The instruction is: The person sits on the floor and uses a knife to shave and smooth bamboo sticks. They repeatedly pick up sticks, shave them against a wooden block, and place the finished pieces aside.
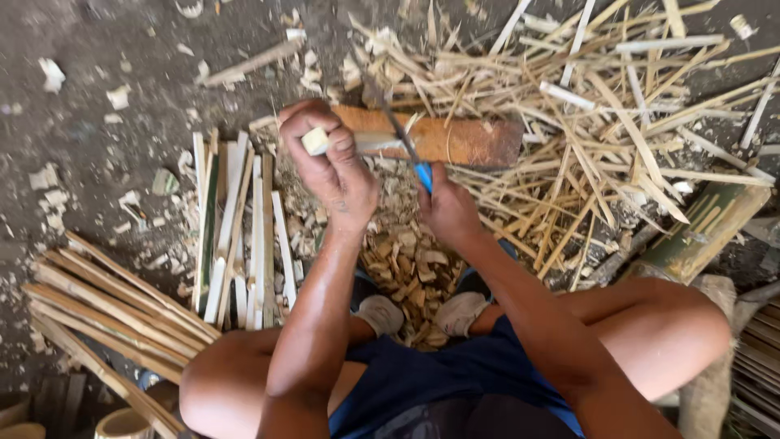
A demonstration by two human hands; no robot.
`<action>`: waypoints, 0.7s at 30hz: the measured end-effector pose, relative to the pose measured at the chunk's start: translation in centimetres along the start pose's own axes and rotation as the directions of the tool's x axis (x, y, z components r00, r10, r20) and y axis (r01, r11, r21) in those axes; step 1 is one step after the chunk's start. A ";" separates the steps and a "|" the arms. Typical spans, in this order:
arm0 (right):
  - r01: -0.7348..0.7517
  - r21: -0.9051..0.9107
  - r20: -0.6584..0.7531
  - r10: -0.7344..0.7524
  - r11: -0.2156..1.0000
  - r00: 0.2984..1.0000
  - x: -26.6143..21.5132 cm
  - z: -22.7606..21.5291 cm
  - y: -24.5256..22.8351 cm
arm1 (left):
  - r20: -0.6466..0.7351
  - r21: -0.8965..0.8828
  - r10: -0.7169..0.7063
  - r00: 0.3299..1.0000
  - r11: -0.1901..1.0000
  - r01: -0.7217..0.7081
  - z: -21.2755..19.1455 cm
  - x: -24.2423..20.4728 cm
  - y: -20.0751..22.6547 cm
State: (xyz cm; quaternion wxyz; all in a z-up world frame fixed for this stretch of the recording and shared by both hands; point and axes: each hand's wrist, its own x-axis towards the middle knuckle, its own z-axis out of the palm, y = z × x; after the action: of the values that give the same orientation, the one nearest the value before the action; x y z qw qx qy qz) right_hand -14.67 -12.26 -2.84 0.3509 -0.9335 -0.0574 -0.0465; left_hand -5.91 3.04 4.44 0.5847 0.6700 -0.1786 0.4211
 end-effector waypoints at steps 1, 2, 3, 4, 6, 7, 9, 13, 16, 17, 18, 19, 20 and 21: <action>-0.059 0.013 0.059 0.059 0.998 0.997 0.4 0.3 0.1 | -0.022 0.005 -0.007 1.000 1.000 0.007 -0.1 0.5 0.1; -0.119 0.022 0.119 0.115 0.993 0.986 0.7 0.6 0.2 | -0.043 0.009 -0.015 0.999 1.000 0.015 -0.1 0.8 0.3; -0.059 0.062 0.103 0.053 0.996 0.993 0.5 1.1 0.4 | -0.029 0.008 -0.015 0.999 1.000 0.015 -0.5 0.7 0.6; 0.001 0.100 0.085 -0.009 0.995 0.996 0.4 1.7 0.6 | -0.014 0.008 -0.015 1.000 1.000 0.016 -0.9 0.6 0.9; 0.117 0.106 -0.044 -0.113 0.988 0.993 1.4 2.6 1.5 | -0.004 -0.031 -0.012 1.000 0.999 0.011 -0.9 0.9 0.8; 0.149 0.086 -0.096 -0.141 0.985 0.985 0.6 3.1 1.9 | -0.010 -0.035 -0.054 0.998 0.998 0.054 -1.3 0.0 1.2; 0.069 0.033 -0.066 -0.066 0.997 0.996 0.7 3.4 2.5 | -0.023 -0.013 -0.062 0.998 0.998 0.062 -1.5 0.0 1.5; -0.090 0.052 0.104 0.084 0.995 0.991 1.9 2.4 2.0 | -0.052 0.004 -0.037 0.998 0.999 0.038 -1.7 1.4 1.0; 0.200 0.074 -0.129 -0.190 0.977 0.973 2.7 1.6 1.3 | -0.053 -0.006 0.000 0.999 1.000 0.000 -1.4 1.8 -0.6; 0.317 0.048 -0.207 -0.301 0.947 0.931 1.8 1.7 1.1 | -0.054 0.022 0.003 0.999 1.000 -0.001 -1.9 0.8 -0.7; 0.121 0.056 -0.065 -0.117 0.991 0.991 1.4 1.9 1.2 | -0.064 0.044 -0.025 0.998 0.999 0.028 -2.5 0.0 -0.8; -0.064 0.034 0.057 0.062 0.997 0.996 2.1 2.0 1.3 | -0.075 0.059 -0.028 0.997 0.998 0.033 -2.6 0.2 -1.0; -0.242 -0.011 0.172 0.240 0.970 0.955 2.3 1.9 1.3 | -0.086 0.073 -0.031 0.996 0.997 0.038 -2.8 0.3 -0.9; -0.181 -0.032 0.177 0.183 0.983 0.967 2.8 1.9 1.3 | -0.101 0.034 -0.027 0.995 0.999 0.031 -3.0 1.0 -0.9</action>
State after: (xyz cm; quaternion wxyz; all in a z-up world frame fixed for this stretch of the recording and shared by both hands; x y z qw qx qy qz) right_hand -11.66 -11.82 -4.75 0.3400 -0.9378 -0.0024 0.0696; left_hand -5.74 6.29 4.51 0.5870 0.6607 -0.1317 0.4490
